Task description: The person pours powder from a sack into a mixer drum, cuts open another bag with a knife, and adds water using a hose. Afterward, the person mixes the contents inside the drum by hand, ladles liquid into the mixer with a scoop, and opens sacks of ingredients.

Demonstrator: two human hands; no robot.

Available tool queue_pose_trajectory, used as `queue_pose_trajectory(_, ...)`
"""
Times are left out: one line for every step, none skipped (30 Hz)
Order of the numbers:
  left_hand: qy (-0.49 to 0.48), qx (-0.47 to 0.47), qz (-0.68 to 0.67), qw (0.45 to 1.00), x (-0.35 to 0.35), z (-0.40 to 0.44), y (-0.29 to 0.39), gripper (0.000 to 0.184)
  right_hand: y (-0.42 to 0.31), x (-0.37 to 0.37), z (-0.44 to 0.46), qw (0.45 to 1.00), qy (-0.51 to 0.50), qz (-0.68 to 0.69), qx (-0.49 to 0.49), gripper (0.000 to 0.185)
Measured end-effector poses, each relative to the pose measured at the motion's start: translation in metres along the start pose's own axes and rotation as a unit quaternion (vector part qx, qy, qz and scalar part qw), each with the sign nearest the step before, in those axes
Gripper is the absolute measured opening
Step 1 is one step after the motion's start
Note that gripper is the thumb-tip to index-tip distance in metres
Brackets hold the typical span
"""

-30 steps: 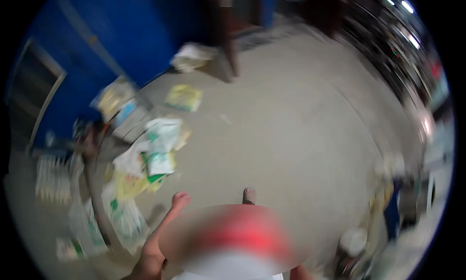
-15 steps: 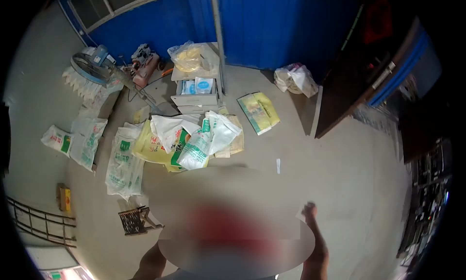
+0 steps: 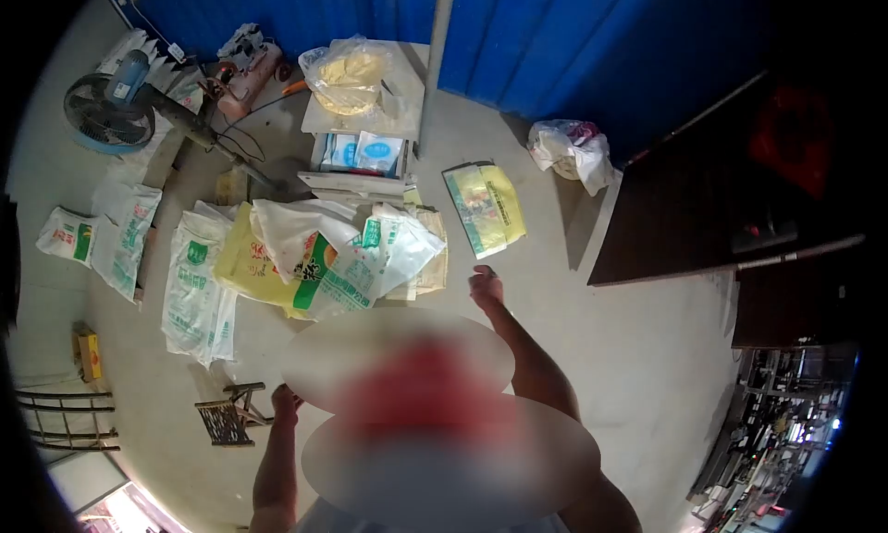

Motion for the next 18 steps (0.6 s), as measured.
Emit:
queue_pose_trajectory(-0.004,-0.003,-0.022,1.000,-0.010,0.006,0.023,0.020,0.010,-0.017,0.039,0.995,0.031,-0.057,0.080,0.032)
queue_pose_trajectory(0.000,-0.001,-0.027,1.000,-0.020,0.008,0.046,0.020,-0.008,-0.034,0.055,0.983,-0.071,0.169,-0.018,0.032)
queue_pose_trajectory(0.008,-0.025,-0.028,0.999,-0.030,0.009,0.066,0.020,-0.024,-0.048,0.074,0.995,-0.007,0.013,0.097,0.031)
queue_pose_trajectory(0.018,-0.048,-0.030,0.998,-0.039,0.010,0.081,0.020,-0.040,-0.065,0.092,0.965,0.057,-0.143,0.211,0.031)
queue_pose_trajectory(0.032,-0.060,-0.040,0.997,-0.044,0.011,0.090,0.019,-0.079,-0.076,0.092,0.956,0.066,-0.167,0.230,0.032)
queue_pose_trajectory(0.040,-0.056,-0.045,0.997,-0.047,0.011,0.088,0.019,-0.131,-0.086,0.081,0.947,0.073,-0.191,0.248,0.032)
queue_pose_trajectory(0.065,-0.039,-0.062,0.995,-0.048,0.008,0.080,0.020,-0.161,-0.100,0.087,0.943,0.063,-0.183,0.269,0.029)
queue_pose_trajectory(0.090,-0.023,-0.079,0.993,-0.049,0.004,0.073,0.021,-0.182,-0.116,0.106,0.943,0.042,-0.199,0.265,0.028)
queue_pose_trajectory(0.119,-0.001,-0.077,0.990,-0.048,-0.003,0.059,0.020,-0.195,-0.136,0.129,0.931,0.039,-0.213,0.293,0.028)
queue_pose_trajectory(0.149,0.022,-0.073,0.986,-0.046,-0.013,0.039,0.019,-0.205,-0.155,0.153,0.920,0.035,-0.225,0.320,0.028)
queue_pose_trajectory(0.156,0.049,-0.075,0.984,-0.041,-0.024,0.009,0.016,-0.215,-0.172,0.177,0.911,0.031,-0.251,0.327,0.029)
queue_pose_trajectory(0.163,0.077,-0.075,0.981,-0.035,-0.039,-0.021,0.013,-0.221,-0.190,0.198,0.902,0.027,-0.276,0.331,0.030)
queue_pose_trajectory(0.252,0.126,-0.065,0.957,-0.042,-0.065,-0.038,0.010,-0.235,-0.202,0.211,0.915,-0.003,-0.250,0.318,0.030)
queue_pose_trajectory(0.239,0.109,-0.097,0.960,-0.054,-0.092,-0.045,0.010,-0.238,-0.216,0.236,0.914,-0.017,-0.252,0.316,0.030)
queue_pose_trajectory(0.257,0.171,-0.084,0.948,-0.060,-0.119,-0.067,0.011,-0.232,-0.233,0.264,0.908,-0.035,-0.277,0.313,0.030)
queue_pose_trajectory(0.280,0.136,-0.084,0.946,-0.088,-0.145,-0.047,0.020,-0.227,-0.250,0.286,0.901,-0.052,-0.300,0.308,0.029)
queue_pose_trajectory(0.290,0.275,0.010,0.917,-0.076,-0.164,-0.084,0.013,-0.226,-0.263,0.301,0.902,-0.066,-0.325,0.275,0.029)
queue_pose_trajectory(0.229,0.035,-0.083,0.969,-0.104,-0.194,-0.064,0.018,-0.226,-0.274,0.314,0.901,-0.078,-0.326,0.276,0.029)
Point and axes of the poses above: each hand's wrist, its own z-axis towards the middle knuckle, its own x-axis out of the back of the hand, y = z × x, the point moved 4 cm from there along z, towards the middle knuckle, and after that the axes turned 14 degrees about -x, right-handed, at the moved point
